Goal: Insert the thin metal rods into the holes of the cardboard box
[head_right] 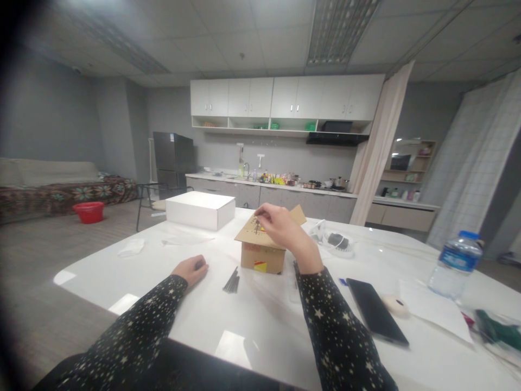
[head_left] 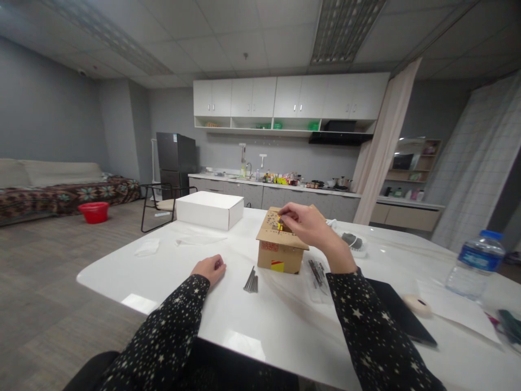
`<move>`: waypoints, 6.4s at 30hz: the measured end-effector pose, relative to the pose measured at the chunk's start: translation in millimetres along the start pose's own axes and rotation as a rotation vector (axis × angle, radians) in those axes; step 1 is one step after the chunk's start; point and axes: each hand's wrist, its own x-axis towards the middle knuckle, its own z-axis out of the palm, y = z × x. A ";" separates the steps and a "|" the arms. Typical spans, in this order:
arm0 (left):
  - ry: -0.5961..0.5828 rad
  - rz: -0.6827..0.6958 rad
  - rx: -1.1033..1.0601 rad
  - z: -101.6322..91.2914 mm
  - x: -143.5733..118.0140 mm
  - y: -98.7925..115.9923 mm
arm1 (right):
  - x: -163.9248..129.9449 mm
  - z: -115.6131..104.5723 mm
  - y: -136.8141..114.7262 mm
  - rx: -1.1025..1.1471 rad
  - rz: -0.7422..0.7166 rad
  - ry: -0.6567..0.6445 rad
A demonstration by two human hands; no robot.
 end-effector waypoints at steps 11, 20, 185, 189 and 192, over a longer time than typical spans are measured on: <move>0.001 0.001 -0.026 0.5 -0.2 -1.7 | -10.3 4.0 -29.3 -0.075 0.066 -0.449; 0.002 0.000 -0.035 -1.3 -1.4 0.5 | -15.4 38.2 -32.4 -0.283 0.053 -0.674; 0.001 0.002 -0.024 -1.4 -0.7 1.1 | 3.8 1.9 47.0 -0.194 0.253 -0.294; -0.008 0.000 -0.007 -2.3 -1.4 2.4 | 3.8 2.2 47.2 -0.198 0.244 -0.292; -0.006 0.001 -0.012 -1.8 -1.2 1.6 | 3.7 2.2 46.4 -0.190 0.243 -0.280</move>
